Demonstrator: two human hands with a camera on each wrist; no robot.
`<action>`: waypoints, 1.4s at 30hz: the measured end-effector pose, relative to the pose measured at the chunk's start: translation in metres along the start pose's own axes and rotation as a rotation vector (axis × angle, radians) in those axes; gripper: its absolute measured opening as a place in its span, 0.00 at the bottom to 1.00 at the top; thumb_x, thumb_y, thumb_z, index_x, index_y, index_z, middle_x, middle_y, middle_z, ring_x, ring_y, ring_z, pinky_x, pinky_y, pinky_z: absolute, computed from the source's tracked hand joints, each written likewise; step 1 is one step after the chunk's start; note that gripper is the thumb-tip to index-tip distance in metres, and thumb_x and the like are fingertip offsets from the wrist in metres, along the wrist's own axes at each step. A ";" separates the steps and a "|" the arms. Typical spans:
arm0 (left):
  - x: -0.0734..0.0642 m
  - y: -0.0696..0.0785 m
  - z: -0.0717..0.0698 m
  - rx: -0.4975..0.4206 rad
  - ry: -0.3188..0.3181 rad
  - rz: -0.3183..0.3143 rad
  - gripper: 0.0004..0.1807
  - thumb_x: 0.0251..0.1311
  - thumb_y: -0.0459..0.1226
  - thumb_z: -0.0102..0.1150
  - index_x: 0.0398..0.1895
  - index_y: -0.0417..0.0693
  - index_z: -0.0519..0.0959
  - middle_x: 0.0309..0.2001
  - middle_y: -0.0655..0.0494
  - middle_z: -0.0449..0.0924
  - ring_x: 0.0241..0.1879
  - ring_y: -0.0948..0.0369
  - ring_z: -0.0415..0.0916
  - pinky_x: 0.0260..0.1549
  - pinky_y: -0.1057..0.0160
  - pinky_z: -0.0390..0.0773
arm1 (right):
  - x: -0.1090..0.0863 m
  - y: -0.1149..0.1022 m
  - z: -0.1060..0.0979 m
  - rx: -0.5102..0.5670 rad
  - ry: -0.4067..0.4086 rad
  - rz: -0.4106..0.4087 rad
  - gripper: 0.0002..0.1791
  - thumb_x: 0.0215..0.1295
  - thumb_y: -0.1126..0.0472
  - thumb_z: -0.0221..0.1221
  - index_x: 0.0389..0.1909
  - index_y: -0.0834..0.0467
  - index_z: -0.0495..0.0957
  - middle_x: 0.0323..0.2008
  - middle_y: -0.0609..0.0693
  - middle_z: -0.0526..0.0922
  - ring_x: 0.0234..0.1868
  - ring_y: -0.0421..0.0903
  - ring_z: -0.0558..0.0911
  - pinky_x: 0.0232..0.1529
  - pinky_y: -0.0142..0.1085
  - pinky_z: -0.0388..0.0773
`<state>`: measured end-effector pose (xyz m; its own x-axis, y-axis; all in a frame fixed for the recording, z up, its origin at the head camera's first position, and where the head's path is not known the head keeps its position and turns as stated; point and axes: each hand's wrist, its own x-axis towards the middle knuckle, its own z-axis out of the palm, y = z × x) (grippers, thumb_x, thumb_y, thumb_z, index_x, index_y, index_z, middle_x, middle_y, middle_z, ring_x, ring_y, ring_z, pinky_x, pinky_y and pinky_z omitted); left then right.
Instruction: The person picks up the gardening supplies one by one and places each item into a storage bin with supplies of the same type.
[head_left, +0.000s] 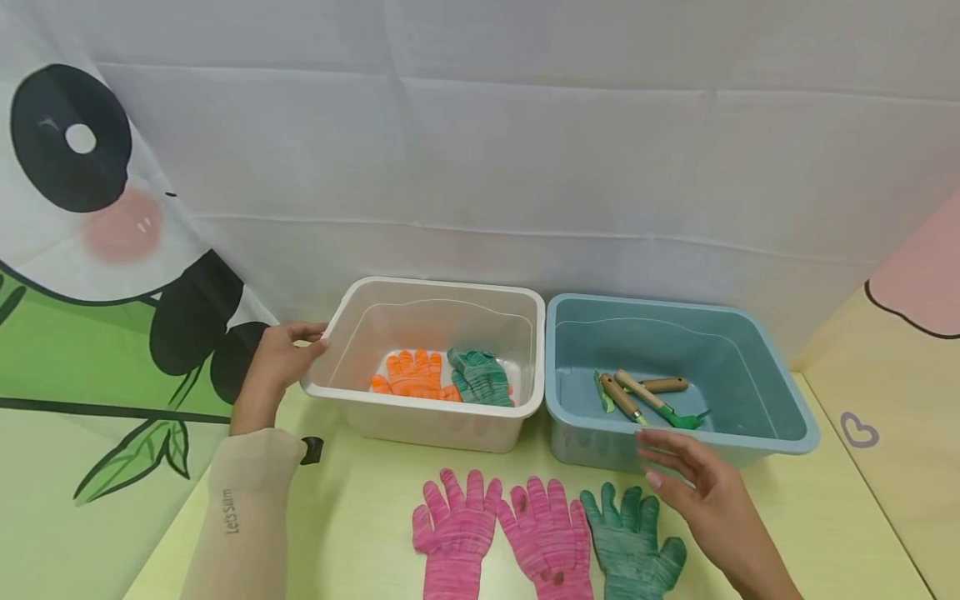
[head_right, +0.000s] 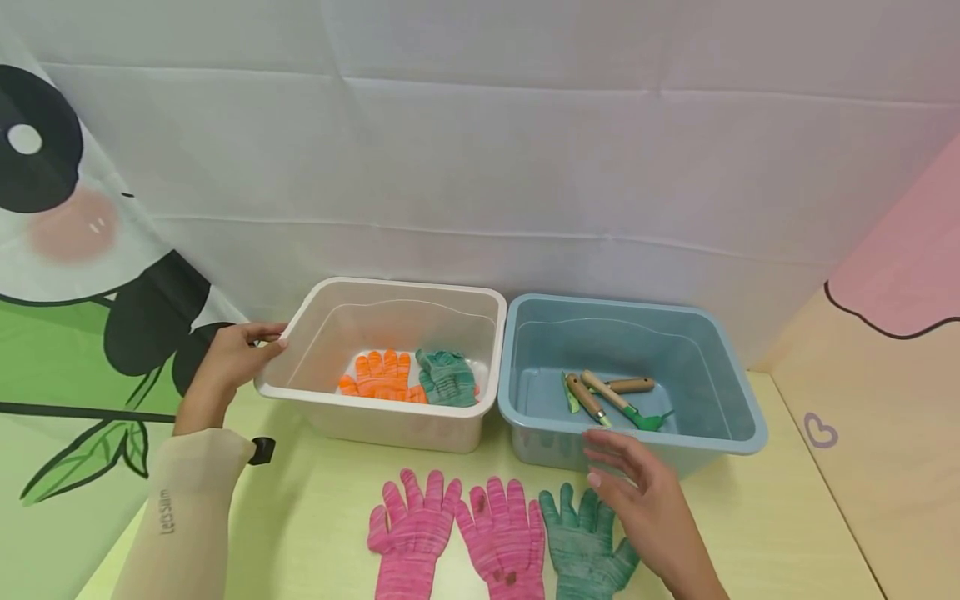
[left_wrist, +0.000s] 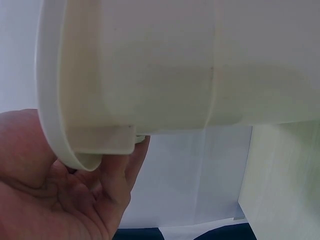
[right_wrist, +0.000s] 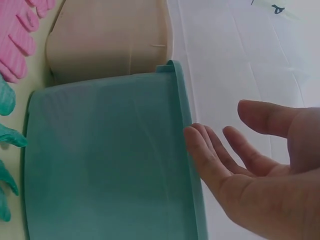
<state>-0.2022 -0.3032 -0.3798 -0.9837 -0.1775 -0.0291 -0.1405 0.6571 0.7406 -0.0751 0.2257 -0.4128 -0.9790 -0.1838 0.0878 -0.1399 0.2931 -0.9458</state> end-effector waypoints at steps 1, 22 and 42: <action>0.000 0.000 0.000 0.000 0.000 0.000 0.26 0.77 0.36 0.56 0.71 0.29 0.73 0.62 0.27 0.77 0.61 0.35 0.75 0.52 0.43 0.80 | -0.001 0.002 0.000 0.001 -0.003 0.013 0.24 0.78 0.66 0.59 0.73 0.61 0.72 0.64 0.37 0.81 0.60 0.28 0.80 0.52 0.29 0.82; 0.002 -0.003 -0.002 -0.020 -0.009 0.007 0.26 0.77 0.36 0.55 0.71 0.29 0.73 0.61 0.28 0.77 0.64 0.36 0.72 0.52 0.45 0.78 | -0.004 0.017 0.010 0.044 -0.062 0.232 0.25 0.79 0.64 0.59 0.72 0.64 0.71 0.70 0.64 0.75 0.57 0.28 0.81 0.53 0.36 0.83; 0.003 -0.004 0.000 -0.013 -0.006 0.008 0.25 0.76 0.36 0.56 0.70 0.29 0.74 0.61 0.29 0.78 0.62 0.38 0.74 0.44 0.58 0.77 | -0.005 0.038 0.013 -0.017 -0.062 0.335 0.24 0.77 0.68 0.60 0.71 0.67 0.72 0.69 0.65 0.76 0.62 0.53 0.84 0.52 0.37 0.83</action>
<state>-0.2046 -0.3067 -0.3829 -0.9854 -0.1678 -0.0278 -0.1317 0.6491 0.7492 -0.0738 0.2261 -0.4535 -0.9601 -0.1313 -0.2468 0.1852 0.3626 -0.9134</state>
